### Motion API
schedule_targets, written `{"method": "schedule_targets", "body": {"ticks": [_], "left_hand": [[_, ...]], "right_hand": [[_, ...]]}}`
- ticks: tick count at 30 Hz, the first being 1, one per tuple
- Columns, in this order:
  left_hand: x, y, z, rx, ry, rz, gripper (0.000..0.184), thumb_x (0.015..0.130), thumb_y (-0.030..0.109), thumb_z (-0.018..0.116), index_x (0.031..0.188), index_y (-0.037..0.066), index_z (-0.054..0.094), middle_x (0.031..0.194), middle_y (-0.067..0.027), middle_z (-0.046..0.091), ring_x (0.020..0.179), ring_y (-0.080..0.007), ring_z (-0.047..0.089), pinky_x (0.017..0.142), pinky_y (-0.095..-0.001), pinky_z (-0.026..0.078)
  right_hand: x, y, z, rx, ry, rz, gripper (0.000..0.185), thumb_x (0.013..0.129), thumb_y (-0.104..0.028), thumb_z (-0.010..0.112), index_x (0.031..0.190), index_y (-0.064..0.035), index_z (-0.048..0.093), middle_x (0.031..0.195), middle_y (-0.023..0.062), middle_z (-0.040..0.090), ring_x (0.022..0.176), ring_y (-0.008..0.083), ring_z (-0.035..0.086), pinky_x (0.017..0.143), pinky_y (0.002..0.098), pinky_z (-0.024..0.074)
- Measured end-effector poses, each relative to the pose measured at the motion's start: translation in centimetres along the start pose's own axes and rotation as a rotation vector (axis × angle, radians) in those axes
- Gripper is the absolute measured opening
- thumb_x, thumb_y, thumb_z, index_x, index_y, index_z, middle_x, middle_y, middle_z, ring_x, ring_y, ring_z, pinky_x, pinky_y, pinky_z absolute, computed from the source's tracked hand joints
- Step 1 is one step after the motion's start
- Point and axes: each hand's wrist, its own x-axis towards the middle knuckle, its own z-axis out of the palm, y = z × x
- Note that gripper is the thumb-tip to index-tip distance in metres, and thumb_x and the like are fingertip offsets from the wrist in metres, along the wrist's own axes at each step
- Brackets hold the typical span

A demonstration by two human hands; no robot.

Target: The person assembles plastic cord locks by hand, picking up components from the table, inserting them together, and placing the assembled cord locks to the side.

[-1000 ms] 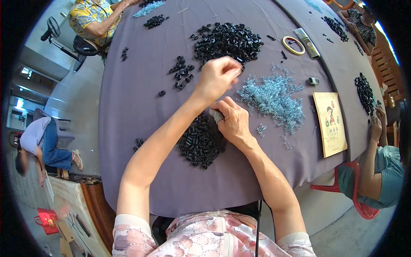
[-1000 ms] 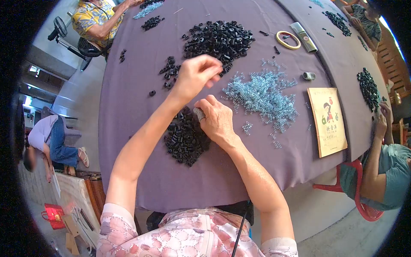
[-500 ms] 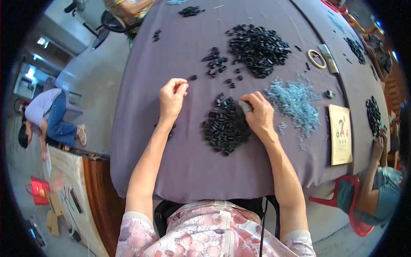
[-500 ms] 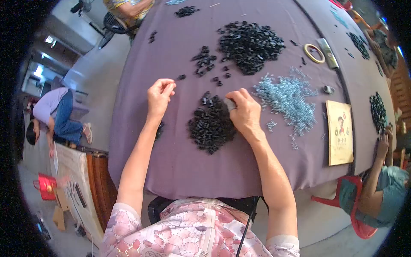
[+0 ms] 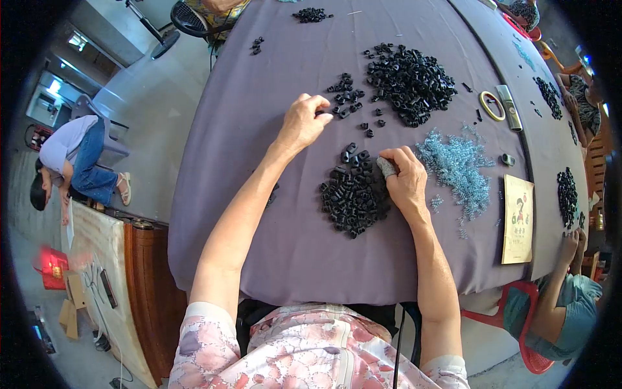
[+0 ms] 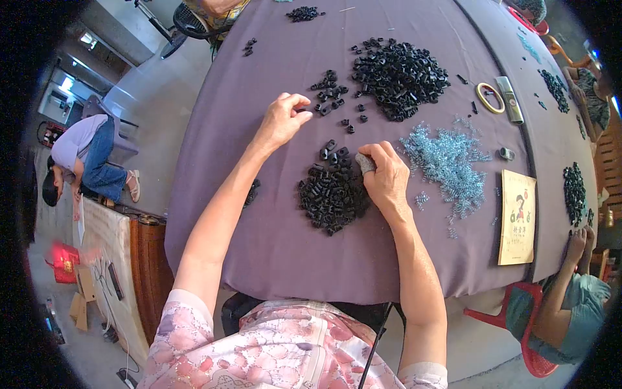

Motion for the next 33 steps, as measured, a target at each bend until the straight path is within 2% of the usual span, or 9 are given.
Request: {"method": "schedule_targets", "body": {"ticks": [3, 7, 10, 13, 16, 21, 28, 31, 33], "left_hand": [[-0.2, 1.7, 1.1, -0.054, -0.02, 0.032, 0.025, 0.074, 0.012, 0.068, 0.098, 0.005, 0.063, 0.089, -0.0093, 0.058, 0.074, -0.0186, 0.059, 0.071, -0.032, 0.05], [-0.1, 3.0, 2.1, 0.074, -0.03, 0.063, 0.022, 0.076, 0.014, 0.066, 0.098, 0.01, 0.063, 0.09, -0.0079, 0.056, 0.084, -0.0245, 0.058, 0.077, -0.037, 0.048], [0.0, 2.8, 2.6, 0.163, 0.002, 0.093, 0.021, 0.076, 0.014, 0.065, 0.097, 0.01, 0.063, 0.09, -0.0087, 0.055, 0.085, -0.0252, 0.058, 0.076, -0.0374, 0.048], [-0.4, 2.6, 2.2, 0.139, -0.047, 0.148, 0.019, 0.076, 0.013, 0.065, 0.095, 0.009, 0.064, 0.089, -0.0097, 0.056, 0.084, -0.0261, 0.058, 0.076, -0.0374, 0.047], [-1.9, 2.9, 1.2, -0.016, -0.167, 0.105, 0.016, 0.077, 0.012, 0.064, 0.092, 0.007, 0.065, 0.087, -0.0104, 0.057, 0.083, -0.0261, 0.058, 0.075, -0.037, 0.047], [-4.7, 3.9, 0.9, -0.114, -0.112, 0.033, 0.014, 0.077, 0.005, 0.064, 0.09, 0.004, 0.066, 0.082, -0.0104, 0.057, 0.07, -0.0222, 0.059, 0.065, -0.0326, 0.048], [-7.3, 4.2, 1.3, -0.144, 0.032, 0.075, 0.019, 0.076, 0.0, 0.064, 0.095, 0.0, 0.063, 0.086, -0.0109, 0.056, 0.073, -0.0241, 0.059, 0.069, -0.0346, 0.048], [-7.7, 4.2, 1.5, -0.124, 0.056, 0.097, 0.017, 0.075, 0.001, 0.066, 0.091, 0.001, 0.062, 0.089, -0.0122, 0.054, 0.083, -0.0304, 0.057, 0.075, -0.0391, 0.047], [-7.9, 4.3, 1.5, -0.098, 0.07, 0.124, 0.015, 0.075, 0.001, 0.065, 0.09, 0.001, 0.061, 0.089, -0.0117, 0.053, 0.084, -0.0299, 0.056, 0.075, -0.0387, 0.046]], "right_hand": [[0.0, -0.1, 0.0, -0.019, -0.008, 0.018, 0.019, 0.072, -0.002, 0.062, 0.089, -0.0085, 0.062, 0.083, 0.0073, 0.058, 0.076, 0.0279, 0.06, 0.067, 0.0355, 0.0475], [0.0, 0.0, 0.0, -0.026, -0.008, 0.014, 0.018, 0.072, -0.003, 0.063, 0.089, -0.009, 0.062, 0.083, 0.0069, 0.059, 0.076, 0.0277, 0.06, 0.067, 0.0357, 0.0474], [0.0, 0.0, 0.1, -0.023, 0.003, 0.002, 0.018, 0.071, -0.002, 0.062, 0.089, -0.0092, 0.063, 0.083, 0.0069, 0.058, 0.077, 0.028, 0.06, 0.067, 0.036, 0.0473], [0.0, 0.1, 0.1, -0.025, 0.003, -0.002, 0.02, 0.07, -0.002, 0.061, 0.088, -0.0092, 0.063, 0.084, 0.0071, 0.059, 0.077, 0.0286, 0.06, 0.067, 0.0363, 0.0473], [0.0, 0.2, 0.1, -0.027, 0.006, -0.001, 0.02, 0.07, -0.001, 0.06, 0.088, -0.0091, 0.063, 0.084, 0.0073, 0.059, 0.077, 0.0291, 0.06, 0.067, 0.0367, 0.0472], [0.0, 0.0, 0.1, -0.025, 0.012, -0.005, 0.02, 0.07, -0.001, 0.06, 0.088, -0.009, 0.063, 0.084, 0.0075, 0.059, 0.078, 0.0294, 0.06, 0.068, 0.0371, 0.0468], [-0.1, 0.4, 0.3, -0.007, -0.001, 0.013, 0.018, 0.071, -0.002, 0.061, 0.088, -0.0085, 0.063, 0.084, 0.0081, 0.059, 0.079, 0.03, 0.059, 0.068, 0.0373, 0.0466], [-0.1, 0.2, 0.1, -0.002, 0.015, -0.013, 0.02, 0.071, -0.001, 0.06, 0.089, -0.008, 0.063, 0.083, 0.0088, 0.058, 0.078, 0.0305, 0.059, 0.068, 0.0372, 0.0466], [-0.1, 0.0, -0.1, -0.005, 0.036, -0.05, 0.021, 0.071, 0.0, 0.059, 0.09, -0.0076, 0.063, 0.083, 0.0094, 0.058, 0.078, 0.031, 0.059, 0.068, 0.0372, 0.0466]]}}
